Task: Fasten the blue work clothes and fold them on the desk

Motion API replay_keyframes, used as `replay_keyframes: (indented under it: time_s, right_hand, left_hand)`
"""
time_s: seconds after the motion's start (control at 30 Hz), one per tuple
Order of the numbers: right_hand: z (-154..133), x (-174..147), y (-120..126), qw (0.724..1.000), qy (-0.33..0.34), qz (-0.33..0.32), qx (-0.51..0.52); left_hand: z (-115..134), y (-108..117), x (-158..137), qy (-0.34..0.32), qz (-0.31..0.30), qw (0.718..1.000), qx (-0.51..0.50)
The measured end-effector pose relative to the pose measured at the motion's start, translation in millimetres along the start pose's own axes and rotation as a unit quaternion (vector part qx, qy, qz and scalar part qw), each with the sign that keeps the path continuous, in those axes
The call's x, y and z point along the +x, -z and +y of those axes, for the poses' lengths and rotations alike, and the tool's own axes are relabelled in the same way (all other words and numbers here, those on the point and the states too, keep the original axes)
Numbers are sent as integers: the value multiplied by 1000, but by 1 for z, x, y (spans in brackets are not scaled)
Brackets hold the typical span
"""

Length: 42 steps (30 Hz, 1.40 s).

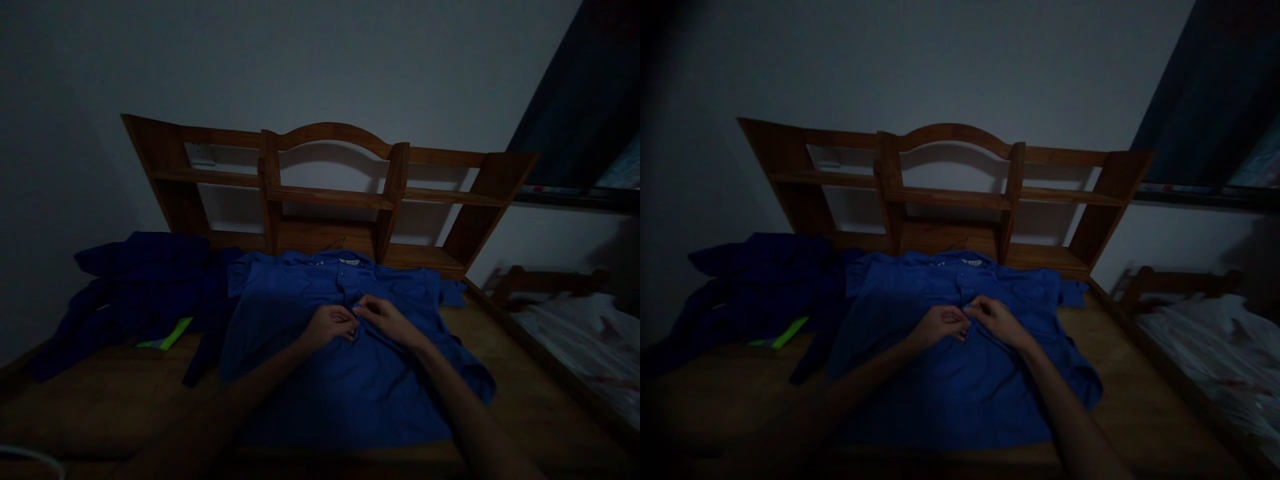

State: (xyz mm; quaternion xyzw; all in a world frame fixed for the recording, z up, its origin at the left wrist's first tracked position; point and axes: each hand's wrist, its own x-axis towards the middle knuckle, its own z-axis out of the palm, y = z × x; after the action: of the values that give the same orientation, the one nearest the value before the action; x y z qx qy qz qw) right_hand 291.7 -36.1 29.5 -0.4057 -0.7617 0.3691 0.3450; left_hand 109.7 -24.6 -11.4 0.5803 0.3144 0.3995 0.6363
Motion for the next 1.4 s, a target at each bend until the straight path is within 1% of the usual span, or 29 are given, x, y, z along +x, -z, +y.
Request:
replay_keyframes:
  time_s: [0.2,0.37,0.43,0.53,0.63,0.77,0.87,0.93,1.03,1.1,1.2,1.3,1.4]
  right_hand:
    - [-4,-3,11,999,-17,-25,-26]
    - [-6,-4,15,999,-28,-17,20]
    - [-5,-4,16,999,-35,-23,33]
    - [-4,-4,17,997,-60,-35,35]
    - [-2,-4,16,995,-82,-40,36]
    - [3,-3,12,993,-98,-46,42]
    - [6,-3,11,994,-88,-48,39]
    - [7,-3,10,995,-77,-48,36]
    - [7,-3,9,997,-65,-41,23]
    - [7,-3,8,998,-61,-34,6]
    - [9,-3,6,998,-60,-28,-16]
    - [11,-3,3,998,-57,-32,-23]
    - [12,-3,2,998,-50,-33,-25]
  left_hand:
    - [-1,2,2,-14,13,1000,20]
    - [-1,1,2,-22,26,999,33]
    - [-2,0,2,-25,27,999,40]
    - [-1,0,1,-30,32,997,59]
    - [1,0,-1,-49,36,995,82]
    - [4,-1,-5,-75,24,987,139]
    - [6,-2,-8,-109,5,979,171]
    - [6,-2,-9,-119,-1,975,187]
    - [4,-2,-9,-109,1,978,179]
    - [3,0,-7,-90,2,986,142]
    - [0,1,-3,-31,1,997,75]
    - [-2,1,0,23,7,999,32]
    - [-3,0,1,20,13,999,33]
